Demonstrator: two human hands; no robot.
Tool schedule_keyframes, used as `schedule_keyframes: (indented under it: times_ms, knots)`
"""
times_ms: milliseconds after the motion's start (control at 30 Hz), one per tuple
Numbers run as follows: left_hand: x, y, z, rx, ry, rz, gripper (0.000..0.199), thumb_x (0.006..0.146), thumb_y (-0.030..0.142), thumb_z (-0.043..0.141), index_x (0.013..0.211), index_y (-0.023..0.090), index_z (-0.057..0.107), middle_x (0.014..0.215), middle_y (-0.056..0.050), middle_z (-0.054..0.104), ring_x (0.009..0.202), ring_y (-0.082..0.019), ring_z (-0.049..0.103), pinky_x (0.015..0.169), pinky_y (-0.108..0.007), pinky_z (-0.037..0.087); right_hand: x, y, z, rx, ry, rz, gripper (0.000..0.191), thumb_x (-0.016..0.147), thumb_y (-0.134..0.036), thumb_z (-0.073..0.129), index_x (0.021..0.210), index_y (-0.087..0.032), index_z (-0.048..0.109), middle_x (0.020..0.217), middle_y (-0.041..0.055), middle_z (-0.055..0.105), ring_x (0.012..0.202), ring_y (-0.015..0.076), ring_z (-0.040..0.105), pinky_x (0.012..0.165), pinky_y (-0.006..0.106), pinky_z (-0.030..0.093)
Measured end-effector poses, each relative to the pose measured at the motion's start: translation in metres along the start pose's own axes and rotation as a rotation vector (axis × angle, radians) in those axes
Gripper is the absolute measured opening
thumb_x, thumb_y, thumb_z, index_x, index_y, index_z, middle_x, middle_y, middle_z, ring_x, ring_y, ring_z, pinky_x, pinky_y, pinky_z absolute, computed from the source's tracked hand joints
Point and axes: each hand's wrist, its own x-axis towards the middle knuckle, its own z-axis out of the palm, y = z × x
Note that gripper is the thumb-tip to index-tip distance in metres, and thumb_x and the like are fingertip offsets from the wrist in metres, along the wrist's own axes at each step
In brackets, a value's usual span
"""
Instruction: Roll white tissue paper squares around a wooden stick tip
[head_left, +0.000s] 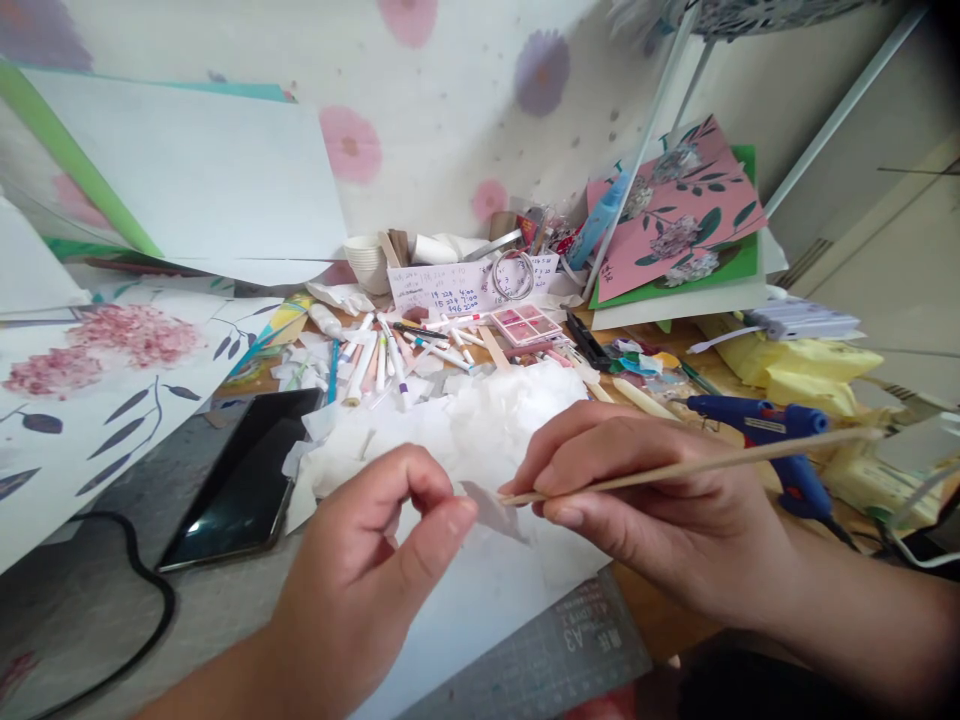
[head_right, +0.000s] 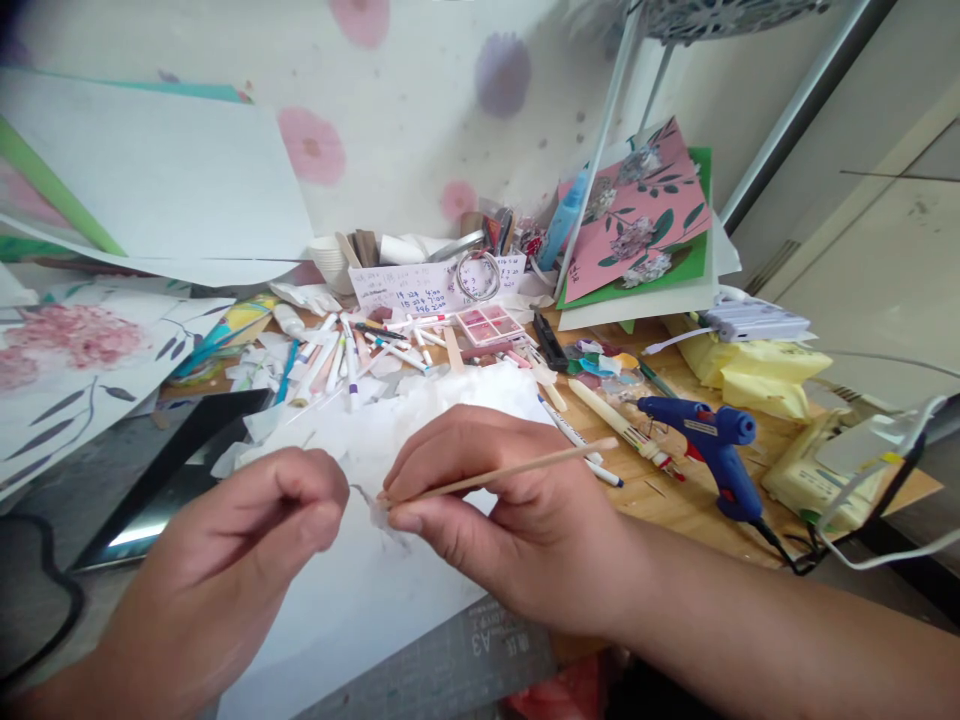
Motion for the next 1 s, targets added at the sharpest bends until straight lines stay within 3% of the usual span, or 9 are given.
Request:
schedule_keyframes:
  times_ms: [200, 367, 633, 800, 1000]
  knots:
    - [-0.004, 0.001, 0.004, -0.024, -0.13, -0.074, 0.02, 0.072, 0.04, 0.078, 0.071, 0.024, 0.068, 0.062, 0.003, 0.061, 0.059, -0.016, 0.051, 0.056, -0.025, 0.039, 0.001, -0.002, 0.001, -0.044, -0.058, -0.023, 0.015, 0.088, -0.005, 0.065, 0.096, -0.017, 0.068, 0.09, 0.0069, 0.074, 0.086, 0.0137, 0.071, 0.076, 0.023, 0.059]
    - [0.002, -0.004, 0.003, 0.027, -0.138, -0.072, 0.015, 0.079, 0.031, 0.07, 0.067, 0.023, 0.067, 0.062, 0.002, 0.063, 0.06, -0.016, 0.053, 0.055, -0.025, 0.037, 0.002, 0.0, 0.002, -0.048, -0.061, -0.034, 0.013, 0.087, -0.002, 0.065, 0.094, -0.013, 0.069, 0.087, 0.0087, 0.074, 0.085, 0.0137, 0.071, 0.077, 0.023, 0.058]
    - [0.007, -0.007, 0.004, -0.173, -0.133, -0.32, 0.014, 0.076, 0.027, 0.067, 0.064, 0.022, 0.061, 0.061, 0.003, 0.064, 0.065, -0.017, 0.054, 0.063, -0.027, 0.041, -0.002, 0.025, -0.009, 0.112, 0.135, 0.171, 0.008, 0.086, -0.014, 0.072, 0.079, -0.019, 0.075, 0.079, 0.0041, 0.073, 0.08, 0.0169, 0.07, 0.068, 0.028, 0.059]
    - [0.006, -0.011, 0.004, -0.203, -0.135, -0.345, 0.014, 0.077, 0.026, 0.066, 0.065, 0.023, 0.06, 0.061, 0.004, 0.063, 0.067, -0.016, 0.053, 0.065, -0.028, 0.039, -0.004, 0.04, -0.016, 0.307, 0.209, 0.236, 0.005, 0.085, -0.016, 0.074, 0.083, -0.02, 0.077, 0.078, 0.0022, 0.073, 0.073, 0.0127, 0.07, 0.059, 0.021, 0.059]
    - [0.007, -0.014, 0.001, -0.214, -0.143, -0.345, 0.013, 0.076, 0.026, 0.066, 0.065, 0.022, 0.06, 0.062, 0.004, 0.059, 0.067, -0.016, 0.049, 0.064, -0.028, 0.035, -0.006, 0.05, -0.022, 0.372, 0.253, 0.306, 0.001, 0.084, -0.019, 0.076, 0.085, -0.02, 0.076, 0.081, 0.0016, 0.072, 0.073, 0.0115, 0.071, 0.061, 0.02, 0.061]
